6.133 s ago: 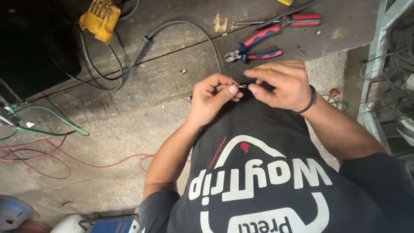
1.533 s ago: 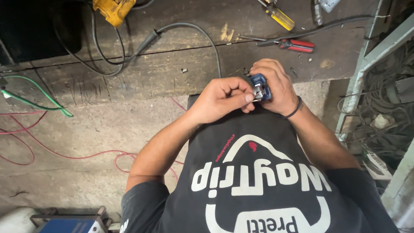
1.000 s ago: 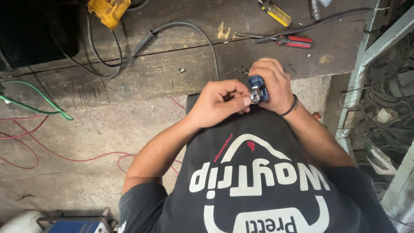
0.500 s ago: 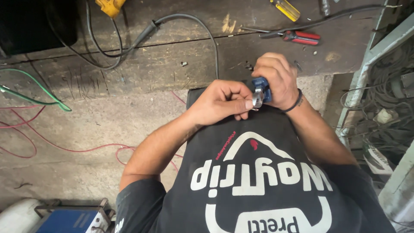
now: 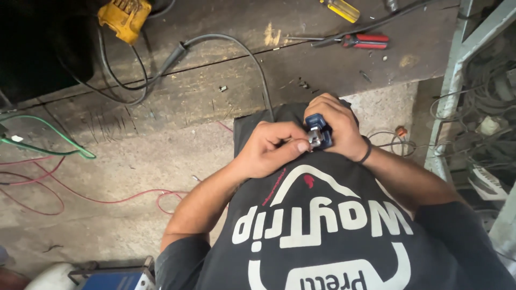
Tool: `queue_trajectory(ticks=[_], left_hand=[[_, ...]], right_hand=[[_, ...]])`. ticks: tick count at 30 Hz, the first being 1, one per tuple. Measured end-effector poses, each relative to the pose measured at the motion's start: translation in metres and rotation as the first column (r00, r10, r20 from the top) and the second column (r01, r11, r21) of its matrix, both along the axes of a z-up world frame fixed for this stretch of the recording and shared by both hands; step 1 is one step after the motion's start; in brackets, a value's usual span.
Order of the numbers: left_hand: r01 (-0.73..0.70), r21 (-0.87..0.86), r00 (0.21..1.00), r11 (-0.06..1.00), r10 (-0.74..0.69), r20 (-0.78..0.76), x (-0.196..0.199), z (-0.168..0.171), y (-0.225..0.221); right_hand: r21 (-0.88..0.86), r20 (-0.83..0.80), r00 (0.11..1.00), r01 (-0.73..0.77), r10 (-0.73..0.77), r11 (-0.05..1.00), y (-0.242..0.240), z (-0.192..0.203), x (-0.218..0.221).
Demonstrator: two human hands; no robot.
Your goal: Stripping electrical wires and connecting them to a small electronic component on a repair bench.
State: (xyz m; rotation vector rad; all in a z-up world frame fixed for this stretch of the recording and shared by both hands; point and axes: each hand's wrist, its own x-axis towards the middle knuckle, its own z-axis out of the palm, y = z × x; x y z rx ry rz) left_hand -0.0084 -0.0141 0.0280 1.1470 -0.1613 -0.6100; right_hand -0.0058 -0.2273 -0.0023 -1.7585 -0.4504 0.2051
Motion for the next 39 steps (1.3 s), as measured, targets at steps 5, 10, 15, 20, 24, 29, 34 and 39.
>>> queue_trajectory(ticks=[5, 10, 15, 20, 24, 29, 34, 39], left_hand=[[-0.015, -0.06, 0.999, 0.998, 0.017, 0.032, 0.005, 0.003, -0.003], [-0.027, -0.12, 0.999, 0.992, 0.032, 0.038, -0.002, -0.009, 0.006], [-0.208, 0.085, 0.959, 0.974, 0.221, -0.178, -0.053, -0.03, 0.053], [-0.162, -0.035, 0.979, 0.986, 0.156, -0.133, -0.011, -0.007, 0.012], [-0.141, 0.006, 0.99, 0.99, 0.141, -0.014, 0.005, 0.014, 0.006], [-0.099, 0.018, 0.995, 0.995, 0.099, -0.018, 0.0, 0.003, 0.005], [-0.1, 0.03, 0.995, 0.995, 0.099, 0.013, 0.005, 0.001, 0.003], [-0.067, 0.073, 0.997, 0.995, 0.065, 0.039, 0.005, -0.003, 0.002]], right_hand=[[0.136, -0.034, 0.999, 0.042, -0.038, 0.99, 0.005, -0.025, -0.01], [0.256, -0.051, 0.999, 0.022, -0.009, 0.967, -0.015, -0.058, -0.019], [0.592, -0.712, 0.65, 0.759, -0.264, 0.272, -0.091, -0.033, -0.044], [0.393, -0.723, 0.668, 0.608, -0.177, 0.69, -0.063, -0.053, -0.042], [0.029, -0.496, 0.846, 0.24, -0.195, 0.97, -0.058, -0.048, -0.02], [-0.215, -0.17, 0.985, -0.048, 0.01, 0.975, -0.023, -0.01, 0.002], [-0.197, -0.11, 0.991, -0.09, 0.069, 0.976, -0.01, -0.002, 0.016], [-0.229, -0.07, 0.995, -0.08, 0.066, 0.97, -0.01, 0.003, 0.019]])
